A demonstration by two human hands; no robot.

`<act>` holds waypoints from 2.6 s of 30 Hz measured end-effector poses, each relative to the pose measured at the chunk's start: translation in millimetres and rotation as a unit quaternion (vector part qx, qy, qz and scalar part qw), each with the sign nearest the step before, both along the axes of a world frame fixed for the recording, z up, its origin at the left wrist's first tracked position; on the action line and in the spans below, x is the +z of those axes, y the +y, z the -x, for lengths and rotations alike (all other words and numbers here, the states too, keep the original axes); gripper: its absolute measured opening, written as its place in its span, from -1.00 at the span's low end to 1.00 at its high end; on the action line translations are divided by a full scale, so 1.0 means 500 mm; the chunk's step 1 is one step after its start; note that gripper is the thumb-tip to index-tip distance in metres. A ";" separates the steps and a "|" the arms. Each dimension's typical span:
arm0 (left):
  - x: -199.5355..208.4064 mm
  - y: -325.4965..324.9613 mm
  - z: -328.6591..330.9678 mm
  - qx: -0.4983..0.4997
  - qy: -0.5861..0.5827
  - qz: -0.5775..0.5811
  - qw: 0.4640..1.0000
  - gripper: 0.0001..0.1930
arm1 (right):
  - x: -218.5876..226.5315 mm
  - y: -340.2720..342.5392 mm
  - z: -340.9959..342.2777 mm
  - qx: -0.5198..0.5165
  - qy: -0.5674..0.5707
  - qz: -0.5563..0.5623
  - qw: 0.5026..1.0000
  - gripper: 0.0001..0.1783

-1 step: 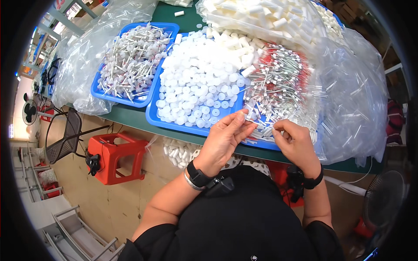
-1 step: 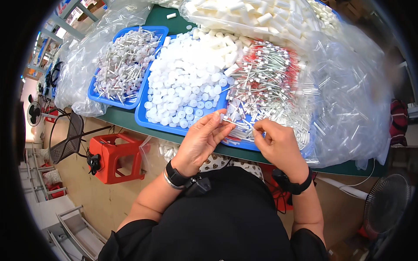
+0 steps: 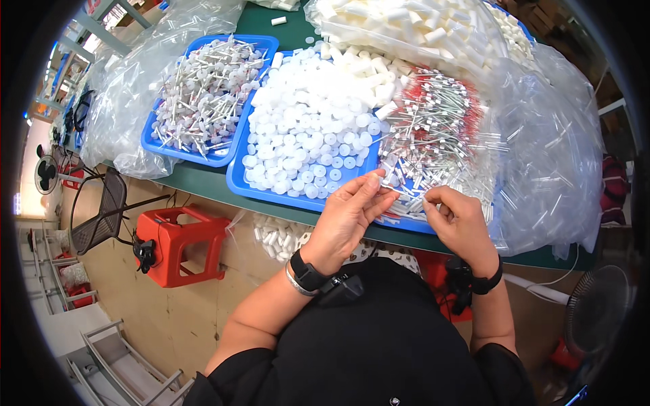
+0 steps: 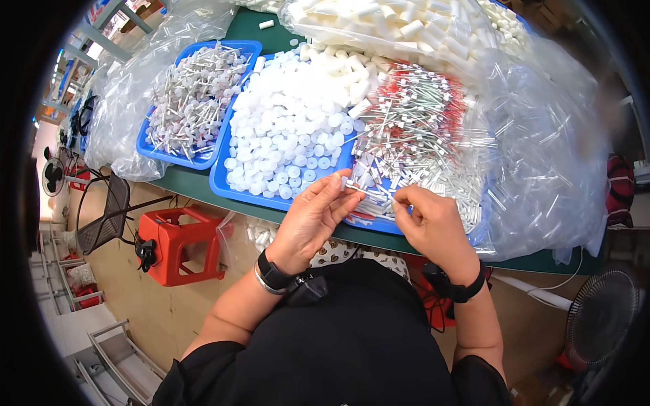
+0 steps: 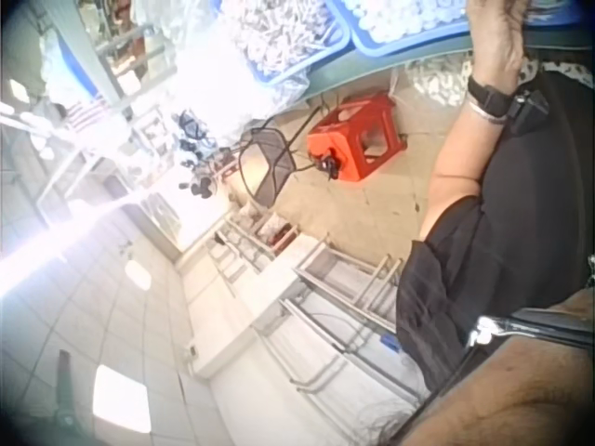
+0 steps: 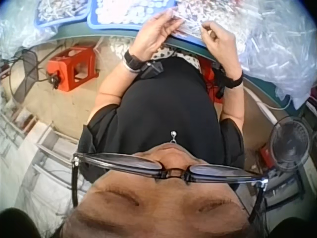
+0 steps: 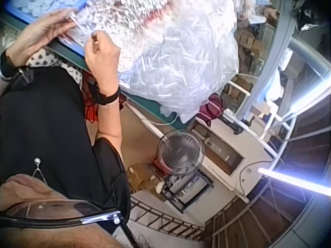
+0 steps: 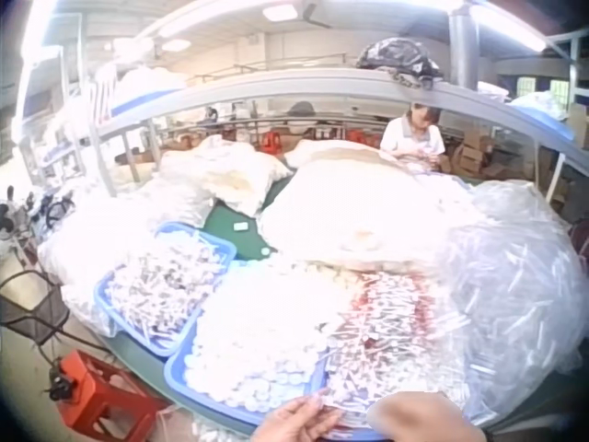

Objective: The person repeatedly picks up small white plastic caps and metal rods from blue trays on a table. They insert the rods into the caps by hand and place the assembled units into a separate tray. The process is continuous and repetitive throughout the clip.

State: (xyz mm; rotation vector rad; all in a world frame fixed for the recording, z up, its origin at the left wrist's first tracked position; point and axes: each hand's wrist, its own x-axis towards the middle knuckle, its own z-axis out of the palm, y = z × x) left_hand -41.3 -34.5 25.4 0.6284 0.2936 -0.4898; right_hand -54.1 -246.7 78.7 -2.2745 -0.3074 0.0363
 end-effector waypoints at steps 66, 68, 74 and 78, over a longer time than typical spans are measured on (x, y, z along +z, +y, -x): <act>0.012 0.533 -0.291 0.280 -0.277 -0.799 0.454 -0.80 | -0.022 -0.072 -0.014 -0.021 -0.056 0.134 0.989 -0.88; 0.035 0.493 -0.277 0.303 -0.272 -0.691 0.597 -0.80 | -0.034 -0.081 -0.007 0.012 -0.073 0.197 0.978 -0.90; 0.070 0.295 -0.149 0.119 -0.227 -0.315 0.914 -0.80 | -0.038 -0.062 -0.011 0.067 -0.079 0.231 0.967 -0.88; 0.024 0.161 -0.072 -0.004 -0.114 -0.153 0.982 -0.70 | -0.041 -0.060 -0.019 0.113 -0.110 0.259 0.953 -0.93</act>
